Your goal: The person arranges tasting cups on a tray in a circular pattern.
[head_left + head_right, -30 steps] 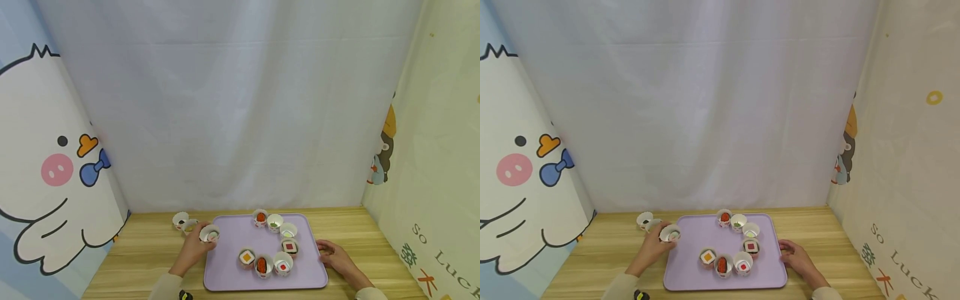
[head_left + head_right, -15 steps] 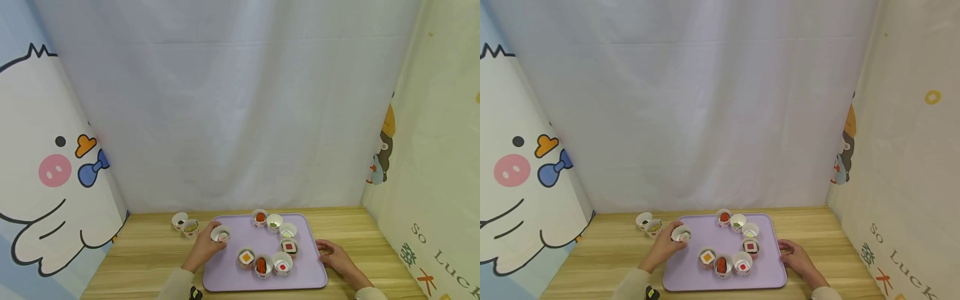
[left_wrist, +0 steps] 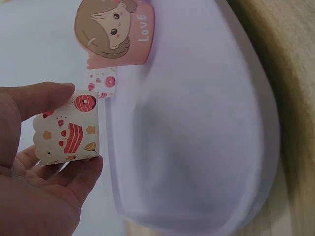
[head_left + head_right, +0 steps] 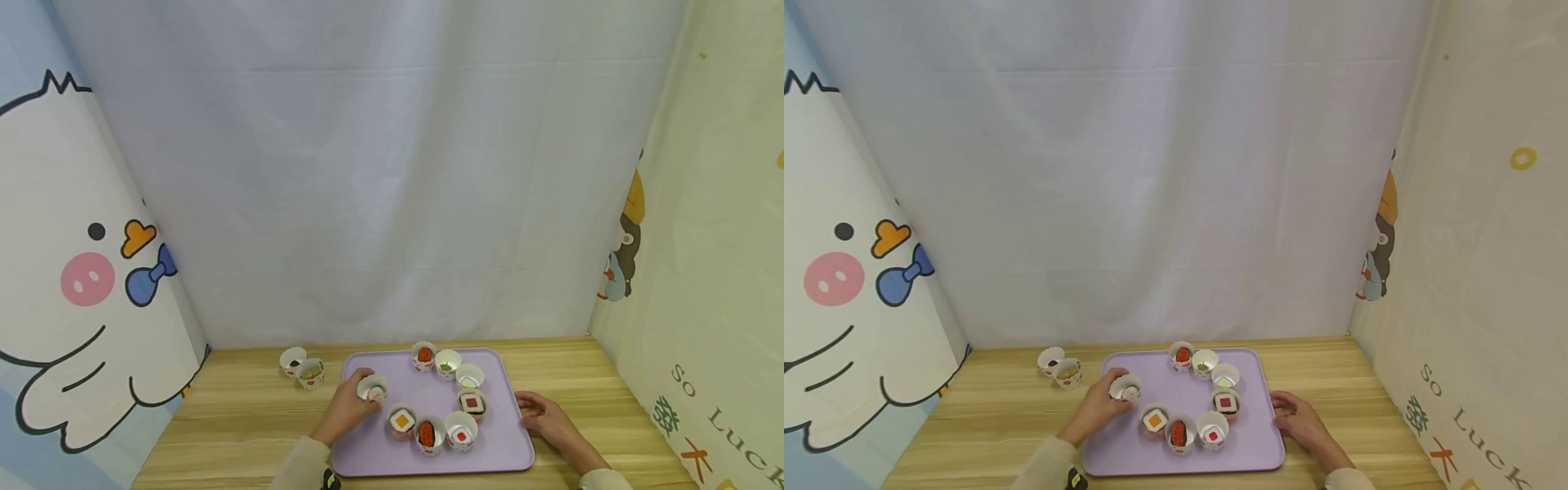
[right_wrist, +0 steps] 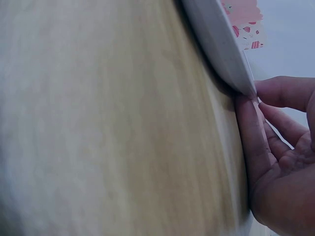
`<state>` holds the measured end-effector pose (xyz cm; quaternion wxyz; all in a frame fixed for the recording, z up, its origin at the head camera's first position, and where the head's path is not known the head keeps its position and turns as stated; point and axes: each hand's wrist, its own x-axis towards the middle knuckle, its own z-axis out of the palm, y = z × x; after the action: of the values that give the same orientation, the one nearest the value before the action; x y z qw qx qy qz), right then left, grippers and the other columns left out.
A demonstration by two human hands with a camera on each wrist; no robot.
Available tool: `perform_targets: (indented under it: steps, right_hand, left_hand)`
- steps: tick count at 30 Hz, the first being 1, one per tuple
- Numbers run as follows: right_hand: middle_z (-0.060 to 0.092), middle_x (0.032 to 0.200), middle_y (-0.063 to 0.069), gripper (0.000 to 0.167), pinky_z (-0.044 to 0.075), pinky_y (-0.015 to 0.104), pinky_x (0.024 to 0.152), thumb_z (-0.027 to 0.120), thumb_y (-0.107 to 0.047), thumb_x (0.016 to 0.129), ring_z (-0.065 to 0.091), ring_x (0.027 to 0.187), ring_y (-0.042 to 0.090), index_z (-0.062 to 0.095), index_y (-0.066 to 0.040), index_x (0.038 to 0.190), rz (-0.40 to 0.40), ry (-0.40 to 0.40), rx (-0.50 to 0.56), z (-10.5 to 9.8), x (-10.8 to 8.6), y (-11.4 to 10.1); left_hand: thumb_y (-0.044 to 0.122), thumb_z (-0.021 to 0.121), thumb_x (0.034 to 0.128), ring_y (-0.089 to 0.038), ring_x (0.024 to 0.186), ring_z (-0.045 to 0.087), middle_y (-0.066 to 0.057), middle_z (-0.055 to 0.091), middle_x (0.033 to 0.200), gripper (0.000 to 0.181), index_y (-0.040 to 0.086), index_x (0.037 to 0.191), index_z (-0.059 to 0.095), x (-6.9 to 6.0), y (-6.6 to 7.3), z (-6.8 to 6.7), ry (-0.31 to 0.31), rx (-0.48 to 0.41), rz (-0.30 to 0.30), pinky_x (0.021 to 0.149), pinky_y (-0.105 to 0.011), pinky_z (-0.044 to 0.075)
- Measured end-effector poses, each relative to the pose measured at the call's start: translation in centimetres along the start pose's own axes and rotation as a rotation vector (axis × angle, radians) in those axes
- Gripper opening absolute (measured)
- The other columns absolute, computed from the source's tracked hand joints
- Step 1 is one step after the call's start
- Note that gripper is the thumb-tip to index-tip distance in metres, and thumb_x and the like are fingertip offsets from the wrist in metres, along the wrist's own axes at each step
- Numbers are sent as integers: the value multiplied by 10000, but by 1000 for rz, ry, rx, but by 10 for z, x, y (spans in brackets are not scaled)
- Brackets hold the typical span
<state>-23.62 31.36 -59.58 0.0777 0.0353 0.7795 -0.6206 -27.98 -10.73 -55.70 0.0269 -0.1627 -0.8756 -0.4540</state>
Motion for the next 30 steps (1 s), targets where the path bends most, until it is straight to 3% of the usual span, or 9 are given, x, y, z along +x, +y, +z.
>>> perform_targets:
  steps: [8,16,22,30]
  right_hand:
    - [540,1240,212,638,568,295,726,624,68,792,576,859,122,426,103,1398,3,-1,7,0,0,1]
    - [571,1194,165,631,570,291,730,626,72,789,578,857,107,437,104,1390,7,9,0,0,1,2]
    - [575,1189,182,620,571,281,726,611,86,795,587,843,120,426,124,1385,-13,6,-4,1,-2,-1]
    - [578,1189,205,610,573,280,726,595,84,800,597,835,129,417,140,1381,-27,7,-6,1,-4,-3]
  left_hand:
    - [83,803,712,-219,913,599,-144,675,1050,587,13,1238,552,0,-5,9,-21,45,-14,757,-307,480]
    - [64,814,693,-309,1017,632,-210,675,1127,592,3,1222,556,-3,-8,14,-35,113,36,888,-470,509]
    - [55,840,666,-281,979,629,-187,680,1093,656,6,1247,541,-3,-11,16,-41,103,51,848,-411,511]
    - [91,850,696,-249,964,630,-165,682,1090,668,1,1273,527,-3,-12,18,-45,110,51,815,-363,509]
